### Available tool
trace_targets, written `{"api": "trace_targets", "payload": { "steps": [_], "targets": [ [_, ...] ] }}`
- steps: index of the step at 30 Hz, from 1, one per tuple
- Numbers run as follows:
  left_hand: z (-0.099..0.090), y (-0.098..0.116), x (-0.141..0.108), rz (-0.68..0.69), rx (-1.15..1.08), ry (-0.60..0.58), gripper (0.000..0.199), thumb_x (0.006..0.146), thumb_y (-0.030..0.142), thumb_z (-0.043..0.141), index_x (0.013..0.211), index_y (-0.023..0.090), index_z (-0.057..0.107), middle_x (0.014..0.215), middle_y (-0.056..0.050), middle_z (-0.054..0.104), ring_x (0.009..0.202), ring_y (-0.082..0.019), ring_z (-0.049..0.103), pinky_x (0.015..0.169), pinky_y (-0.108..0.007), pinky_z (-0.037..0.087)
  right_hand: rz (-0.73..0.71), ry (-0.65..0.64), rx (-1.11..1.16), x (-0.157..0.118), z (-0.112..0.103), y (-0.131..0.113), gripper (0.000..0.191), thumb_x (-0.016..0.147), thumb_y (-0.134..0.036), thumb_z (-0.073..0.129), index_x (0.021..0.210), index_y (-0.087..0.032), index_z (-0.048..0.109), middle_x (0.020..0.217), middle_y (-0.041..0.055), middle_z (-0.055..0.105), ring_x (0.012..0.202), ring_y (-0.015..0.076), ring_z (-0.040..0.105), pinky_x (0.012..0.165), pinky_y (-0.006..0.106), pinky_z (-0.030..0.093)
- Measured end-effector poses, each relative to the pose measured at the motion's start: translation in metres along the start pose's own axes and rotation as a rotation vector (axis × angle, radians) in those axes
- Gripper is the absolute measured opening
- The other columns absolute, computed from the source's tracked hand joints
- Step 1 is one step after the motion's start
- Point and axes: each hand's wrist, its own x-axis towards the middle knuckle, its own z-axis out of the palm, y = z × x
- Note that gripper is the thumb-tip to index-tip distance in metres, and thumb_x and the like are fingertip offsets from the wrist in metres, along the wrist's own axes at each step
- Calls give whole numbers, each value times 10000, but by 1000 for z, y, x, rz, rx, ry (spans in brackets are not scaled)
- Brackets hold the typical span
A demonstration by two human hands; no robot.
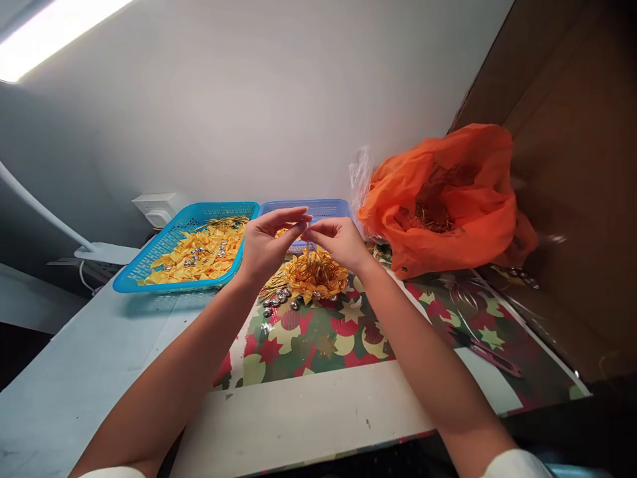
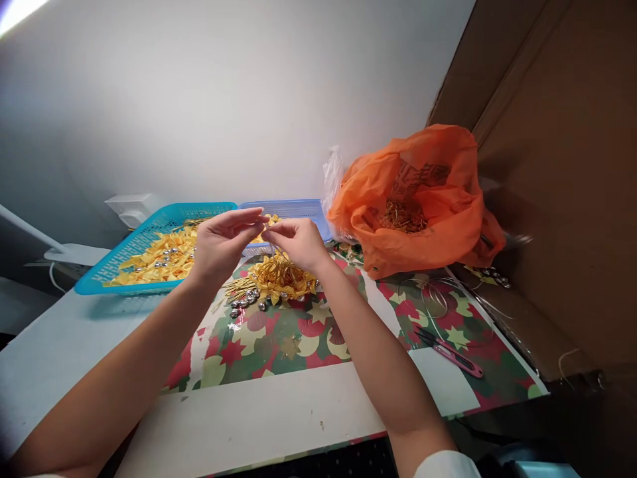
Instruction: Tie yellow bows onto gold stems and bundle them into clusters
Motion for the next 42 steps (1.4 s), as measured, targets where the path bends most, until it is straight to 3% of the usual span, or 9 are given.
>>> {"api": "trace_targets", "payload": {
  "steps": [4,7,10,14,18,24,33,39,42],
  "targets": [
    [-2,-11,3,-120,-38,-128,568,770,471,741,1267,221,629,1240,-129,691,1150,-246,637,880,-331,575,-55,111,13,1,-1,1,297,719,-466,749,727,-171,724,752,37,739,723,151,665,729,303,529],
    [-4,-13,4,-254,-40,-392,516,818,586,641,1138,187,706,1135,-140,732,1063,-260,678,879,-362,563,-76,189,-15,1,-4,-2,274,732,-445,736,716,-173,717,682,17,710,654,131,639,678,288,531],
    [-4,-8,2,-236,1,-536,428,832,545,653,1049,188,745,1044,-118,762,990,-238,696,896,-360,542,-107,228,-32,0,-5,-9,261,749,-430,730,692,-176,709,624,1,675,595,114,605,635,278,524],
    [-1,-7,0,-201,8,-522,397,867,542,607,924,187,774,966,-104,774,921,-205,694,813,-313,543,-133,270,18,-1,-5,-15,235,735,-423,750,701,-193,718,645,-4,684,609,114,615,638,279,535],
    [4,-8,-3,-214,1,-410,345,783,519,709,784,180,775,842,-86,770,745,-169,671,673,-277,533,-126,287,69,0,-7,-17,196,734,-386,757,703,-196,720,696,6,721,637,119,643,635,279,543],
    [11,-6,-8,-204,26,-291,279,721,444,774,749,166,777,708,-61,735,591,-139,617,581,-274,510,-117,308,12,0,-8,-16,247,725,-438,760,745,-194,734,736,14,741,725,138,693,703,283,567],
    [10,-7,-7,-202,81,-361,254,727,402,758,775,152,778,631,-51,708,583,-144,619,567,-267,515,-169,381,-25,0,-5,-10,232,760,-421,743,802,-193,753,808,25,758,789,149,704,793,312,576],
    [7,-11,-7,-206,130,-417,202,744,350,731,795,162,782,678,-60,722,629,-163,644,603,-288,532,-178,409,-56,0,-4,-9,224,758,-418,749,810,-200,760,862,36,764,844,170,710,838,337,577],
    [8,-11,-7,-155,155,-377,204,758,343,727,829,161,785,748,-78,731,680,-167,650,613,-284,527,-178,411,-70,0,-5,-11,159,768,-354,746,815,-204,762,867,28,767,853,164,709,849,332,576]
  ]
}}
